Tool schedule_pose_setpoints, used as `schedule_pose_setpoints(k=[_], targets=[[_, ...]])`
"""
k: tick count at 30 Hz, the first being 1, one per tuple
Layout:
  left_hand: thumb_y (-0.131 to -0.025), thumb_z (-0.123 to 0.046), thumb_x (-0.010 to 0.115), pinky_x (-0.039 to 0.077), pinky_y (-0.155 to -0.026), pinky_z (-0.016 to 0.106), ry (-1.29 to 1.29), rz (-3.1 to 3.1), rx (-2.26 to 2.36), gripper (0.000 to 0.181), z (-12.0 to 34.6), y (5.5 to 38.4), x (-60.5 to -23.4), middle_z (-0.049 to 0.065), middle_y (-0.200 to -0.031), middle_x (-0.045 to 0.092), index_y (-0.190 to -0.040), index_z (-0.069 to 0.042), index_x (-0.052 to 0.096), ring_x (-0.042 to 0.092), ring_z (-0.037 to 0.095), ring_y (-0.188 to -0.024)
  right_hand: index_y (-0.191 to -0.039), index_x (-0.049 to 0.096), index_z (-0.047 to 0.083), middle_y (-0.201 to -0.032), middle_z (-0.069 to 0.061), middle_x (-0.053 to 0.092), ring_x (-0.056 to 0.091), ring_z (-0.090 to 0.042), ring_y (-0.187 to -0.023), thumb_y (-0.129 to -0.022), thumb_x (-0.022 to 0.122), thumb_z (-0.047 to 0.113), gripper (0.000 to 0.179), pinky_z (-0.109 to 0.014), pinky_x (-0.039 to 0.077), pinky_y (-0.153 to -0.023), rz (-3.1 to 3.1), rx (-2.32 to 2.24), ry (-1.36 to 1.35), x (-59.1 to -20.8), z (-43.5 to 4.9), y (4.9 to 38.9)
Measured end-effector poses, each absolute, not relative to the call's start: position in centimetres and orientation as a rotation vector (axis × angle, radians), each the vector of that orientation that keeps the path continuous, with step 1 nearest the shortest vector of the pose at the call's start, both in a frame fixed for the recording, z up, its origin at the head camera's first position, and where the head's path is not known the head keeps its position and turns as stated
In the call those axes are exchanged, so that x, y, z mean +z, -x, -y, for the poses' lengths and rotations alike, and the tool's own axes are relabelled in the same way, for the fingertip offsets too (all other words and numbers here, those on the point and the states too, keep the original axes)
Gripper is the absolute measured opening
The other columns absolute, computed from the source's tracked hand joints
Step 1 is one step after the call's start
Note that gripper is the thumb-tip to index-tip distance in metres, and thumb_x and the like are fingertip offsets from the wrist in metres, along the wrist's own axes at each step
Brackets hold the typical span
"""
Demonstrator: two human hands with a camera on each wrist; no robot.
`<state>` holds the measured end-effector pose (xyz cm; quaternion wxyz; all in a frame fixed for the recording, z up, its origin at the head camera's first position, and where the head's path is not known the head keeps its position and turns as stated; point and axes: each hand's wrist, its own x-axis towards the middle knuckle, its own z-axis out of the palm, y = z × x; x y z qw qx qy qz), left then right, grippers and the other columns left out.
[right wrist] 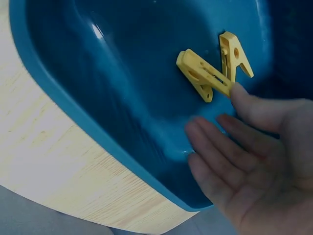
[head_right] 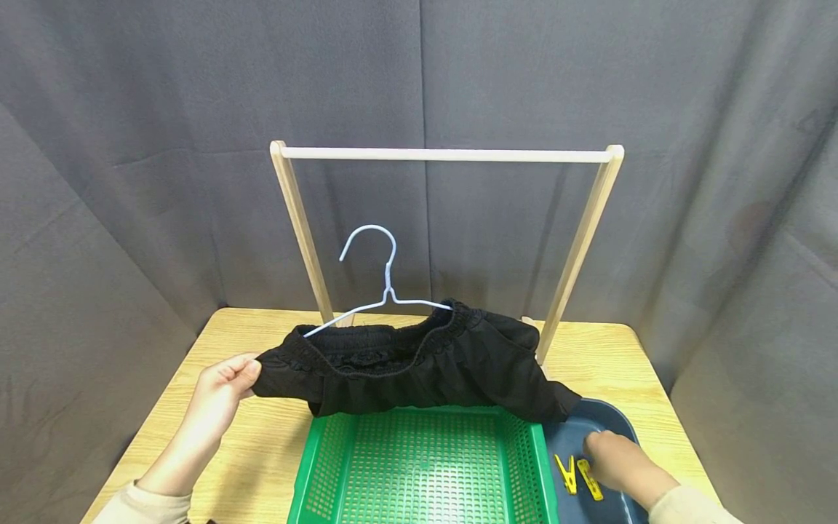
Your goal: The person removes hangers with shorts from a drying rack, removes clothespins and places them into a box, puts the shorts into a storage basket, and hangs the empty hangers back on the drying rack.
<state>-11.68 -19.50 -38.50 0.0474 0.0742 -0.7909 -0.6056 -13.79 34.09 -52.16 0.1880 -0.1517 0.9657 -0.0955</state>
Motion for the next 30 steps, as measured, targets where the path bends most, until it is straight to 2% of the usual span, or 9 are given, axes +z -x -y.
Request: schedule_pose_setpoints(k=[12,19,24,30], targets=[[-0.103,-0.004,0.050,0.050,-0.080,0.020,-0.255,2.421,-1.846,0.026,19.6,11.7,-38.6,0.011,-0.105,0.071,-0.115,0.013,0.065,0.064,0.001,-0.088,-0.092,0.068,-0.005,-0.081,-0.010,0.068,0.065,-0.025,-0.069,-0.081,0.074,0.000,0.014,-0.045,0.053,-0.062,-2.891,-0.302,0.311,-50.0,-34.1,14.7],[-0.102,-0.004,0.051,0.050,-0.081,0.019,-0.260,2.416,-1.824,0.025,19.4,11.6,-38.6,0.013,-0.107,0.071,-0.115,0.013,0.065,0.063,-0.001,-0.089,-0.093,0.069,-0.004,-0.075,-0.005,0.064,0.056,-0.018,-0.064,-0.087,0.070,0.007,0.013,-0.043,0.049,-0.058,-3.055,-0.399,0.304,-46.9,-34.5,15.3],[-0.102,-0.004,0.051,0.049,-0.081,0.018,-0.265,2.425,-1.806,0.026,19.4,11.6,-38.7,0.016,-0.110,0.070,-0.117,0.012,0.064,0.062,-0.002,-0.089,-0.097,0.070,-0.004,-0.080,-0.011,0.069,0.063,-0.023,-0.065,-0.089,0.069,0.008,0.015,-0.046,0.050,-0.057,-3.176,-0.499,0.321,-44.0,-33.7,15.2],[-0.102,-0.005,0.052,0.049,-0.081,0.018,-0.273,2.441,-1.785,0.026,19.4,11.7,-38.7,0.015,-0.110,0.070,-0.118,0.011,0.065,0.062,-0.002,-0.089,-0.104,0.072,-0.002,-0.091,-0.017,0.072,0.069,-0.032,-0.075,-0.091,0.069,0.009,0.017,-0.052,0.053,-0.065,-3.234,-0.735,0.329,-41.0,-32.1,14.8]])
